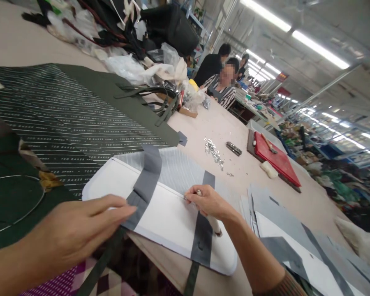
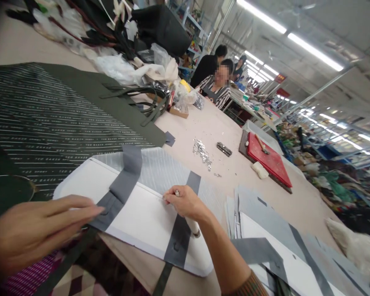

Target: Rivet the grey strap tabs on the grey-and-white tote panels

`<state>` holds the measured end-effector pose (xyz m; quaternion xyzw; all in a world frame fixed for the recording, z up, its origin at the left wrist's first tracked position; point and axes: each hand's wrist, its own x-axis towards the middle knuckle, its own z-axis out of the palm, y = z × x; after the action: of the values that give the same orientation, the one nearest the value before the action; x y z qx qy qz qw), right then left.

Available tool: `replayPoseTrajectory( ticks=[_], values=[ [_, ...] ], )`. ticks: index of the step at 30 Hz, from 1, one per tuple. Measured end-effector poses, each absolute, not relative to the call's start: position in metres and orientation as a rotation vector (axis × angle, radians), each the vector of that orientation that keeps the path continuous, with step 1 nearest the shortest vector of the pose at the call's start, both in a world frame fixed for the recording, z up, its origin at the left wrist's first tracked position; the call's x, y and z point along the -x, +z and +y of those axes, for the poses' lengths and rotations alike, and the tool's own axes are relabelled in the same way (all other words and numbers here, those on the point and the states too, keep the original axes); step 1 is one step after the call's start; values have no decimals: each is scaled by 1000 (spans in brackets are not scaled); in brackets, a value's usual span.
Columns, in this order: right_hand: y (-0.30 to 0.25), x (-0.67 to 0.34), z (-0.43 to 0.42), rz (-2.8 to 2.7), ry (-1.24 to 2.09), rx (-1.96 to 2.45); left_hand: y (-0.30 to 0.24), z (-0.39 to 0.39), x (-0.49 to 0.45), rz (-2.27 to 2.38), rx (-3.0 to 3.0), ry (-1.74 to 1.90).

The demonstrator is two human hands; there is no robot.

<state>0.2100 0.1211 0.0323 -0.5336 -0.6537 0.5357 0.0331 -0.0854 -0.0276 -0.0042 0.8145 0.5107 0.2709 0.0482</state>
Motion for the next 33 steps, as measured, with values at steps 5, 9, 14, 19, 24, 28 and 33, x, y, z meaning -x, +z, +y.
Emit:
replayPoseTrajectory(
  ticks=[5, 9, 14, 19, 24, 28, 33],
  values=[
    [28, -200, 126, -2136, 1690, 1586, -2, 26, 19, 1198, -2791, 605],
    [26, -197, 130, -2270, 1614, 1580, -17, 39, 3, 1221, -2792, 407],
    [25, -195, 136, -2361, 1568, 1585, -25, 36, 6, 1229, -2759, 385],
    [23, -194, 143, -2196, 1778, 1643, -26, 39, 4, 1229, -2751, 413],
    [18, -194, 150, -2145, 1819, 1688, -28, 39, 2, 1227, -2768, 405],
    [18, -197, 153, -2162, 1824, 1688, -32, 39, 2, 1221, -2758, 417],
    [39, -210, 140, -1857, 1655, 1566, -30, 40, 0, 1239, -2736, 406]
  ],
)
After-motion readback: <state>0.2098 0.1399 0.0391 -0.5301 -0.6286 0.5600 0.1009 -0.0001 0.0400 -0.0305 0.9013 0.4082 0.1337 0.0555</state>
